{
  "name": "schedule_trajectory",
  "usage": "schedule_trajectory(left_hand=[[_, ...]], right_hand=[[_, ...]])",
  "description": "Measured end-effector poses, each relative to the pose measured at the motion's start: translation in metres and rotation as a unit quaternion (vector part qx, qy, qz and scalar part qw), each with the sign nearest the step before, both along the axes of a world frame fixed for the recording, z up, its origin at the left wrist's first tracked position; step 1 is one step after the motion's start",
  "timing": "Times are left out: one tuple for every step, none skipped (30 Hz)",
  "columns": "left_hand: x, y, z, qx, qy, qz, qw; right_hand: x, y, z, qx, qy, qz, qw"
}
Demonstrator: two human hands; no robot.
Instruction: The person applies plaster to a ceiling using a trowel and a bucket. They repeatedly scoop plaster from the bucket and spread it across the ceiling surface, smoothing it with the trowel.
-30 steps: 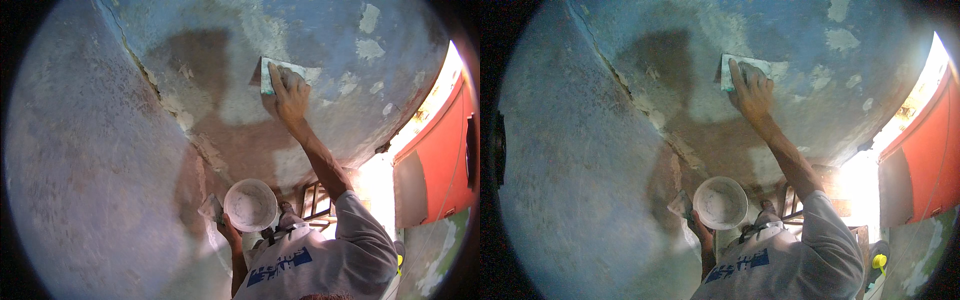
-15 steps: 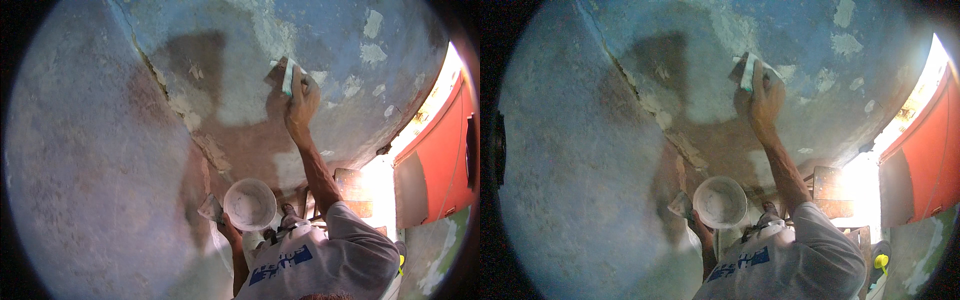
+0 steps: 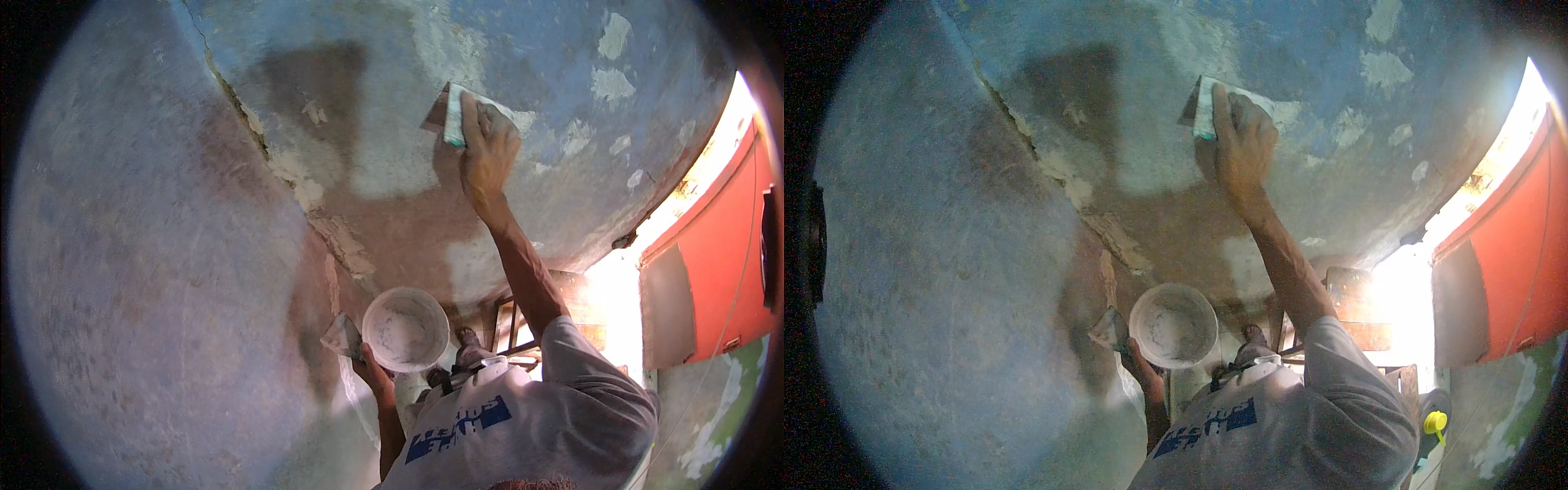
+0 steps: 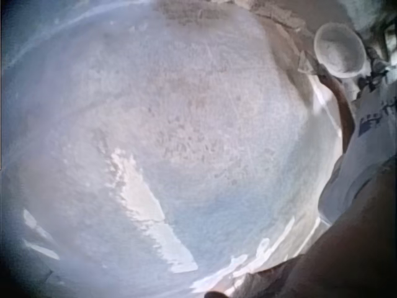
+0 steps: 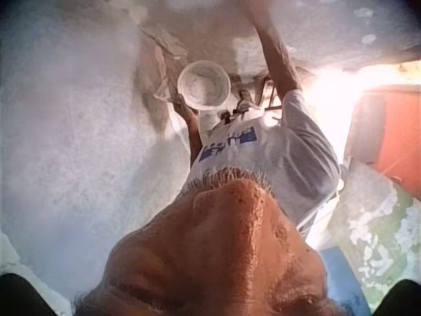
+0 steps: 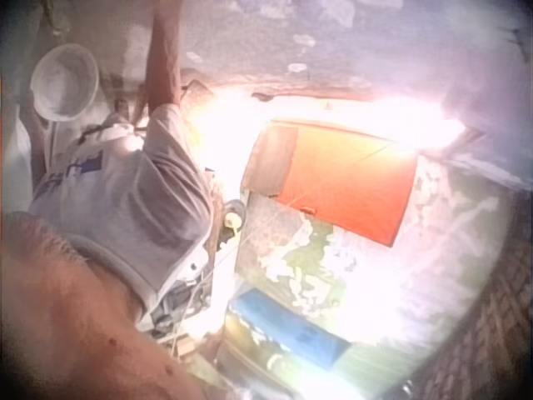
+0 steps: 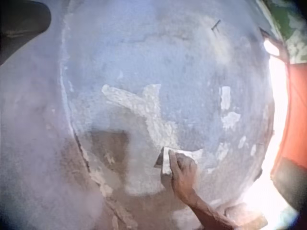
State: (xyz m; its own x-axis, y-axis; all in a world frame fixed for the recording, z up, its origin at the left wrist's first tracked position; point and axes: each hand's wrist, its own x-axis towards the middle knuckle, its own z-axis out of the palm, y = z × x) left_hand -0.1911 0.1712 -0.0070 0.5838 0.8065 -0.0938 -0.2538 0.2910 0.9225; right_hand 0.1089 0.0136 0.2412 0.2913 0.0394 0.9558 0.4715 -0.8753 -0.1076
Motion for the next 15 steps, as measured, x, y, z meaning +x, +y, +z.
schedule_trajectory(left_hand=[[0.003, 0.000, -0.003, 0.007, -0.004, 0.003, 1.000], [0.003, 0.001, -0.006, -0.004, -0.005, -0.008, 1.000], [0.001, 0.003, -0.011, -0.015, -0.008, -0.017, 1.000], [0.003, 0.003, -0.010, -0.027, -0.012, -0.026, 0.999], [0.008, 0.002, -0.009, -0.036, 0.001, -0.023, 0.999], [0.007, 0.000, -0.002, -0.048, 0.020, -0.018, 0.999], [0.005, -0.001, 0.001, -0.059, 0.037, -0.013, 0.997], [0.001, -0.002, -0.005, -0.055, 0.032, -0.012, 0.998], [0.002, -0.001, -0.009, -0.049, 0.022, -0.010, 0.999], [0.001, -0.001, -0.012, -0.043, 0.011, -0.007, 0.999], [-0.003, 0.000, -0.015, -0.042, 0.004, -0.009, 0.999], [-0.003, -0.001, -0.014, -0.042, -0.005, -0.015, 0.999], [-0.007, -0.001, -0.015, -0.041, -0.007, -0.020, 0.999], [-0.009, -0.001, -0.022, -0.040, -0.009, -0.014, 0.999], [-0.009, 0.000, -0.033, -0.038, -0.013, -0.012, 0.999]], right_hand=[[0.009, 0.001, 0.005, -0.002, -0.025, 0.014, 1.000], [0.020, 0.007, -0.008, 0.005, -0.039, 0.031, 0.999], [0.024, 0.008, -0.020, -0.012, -0.036, 0.025, 0.999], [0.024, 0.008, -0.031, -0.029, -0.033, 0.019, 0.999], [0.022, 0.006, -0.040, -0.046, -0.031, 0.013, 0.998], [0.017, 0.006, -0.048, -0.061, -0.014, 0.020, 0.998], [0.009, 0.004, -0.055, -0.069, -0.004, 0.039, 0.997], [0.001, 0.001, -0.061, -0.077, 0.005, 0.059, 0.995], [-0.004, 0.000, -0.059, -0.083, 0.008, 0.080, 0.993], [-0.008, -0.004, -0.054, -0.043, 0.039, 0.091, 0.994], [-0.012, -0.010, -0.046, -0.004, 0.069, 0.103, 0.992], [-0.016, -0.015, -0.034, 0.034, 0.098, 0.112, 0.988], [-0.017, -0.015, -0.019, 0.102, 0.078, 0.154, 0.980], [-0.010, -0.014, 0.000, 0.169, 0.058, 0.196, 0.964], [0.000, -0.004, 0.002, 0.223, 0.053, 0.204, 0.952]])
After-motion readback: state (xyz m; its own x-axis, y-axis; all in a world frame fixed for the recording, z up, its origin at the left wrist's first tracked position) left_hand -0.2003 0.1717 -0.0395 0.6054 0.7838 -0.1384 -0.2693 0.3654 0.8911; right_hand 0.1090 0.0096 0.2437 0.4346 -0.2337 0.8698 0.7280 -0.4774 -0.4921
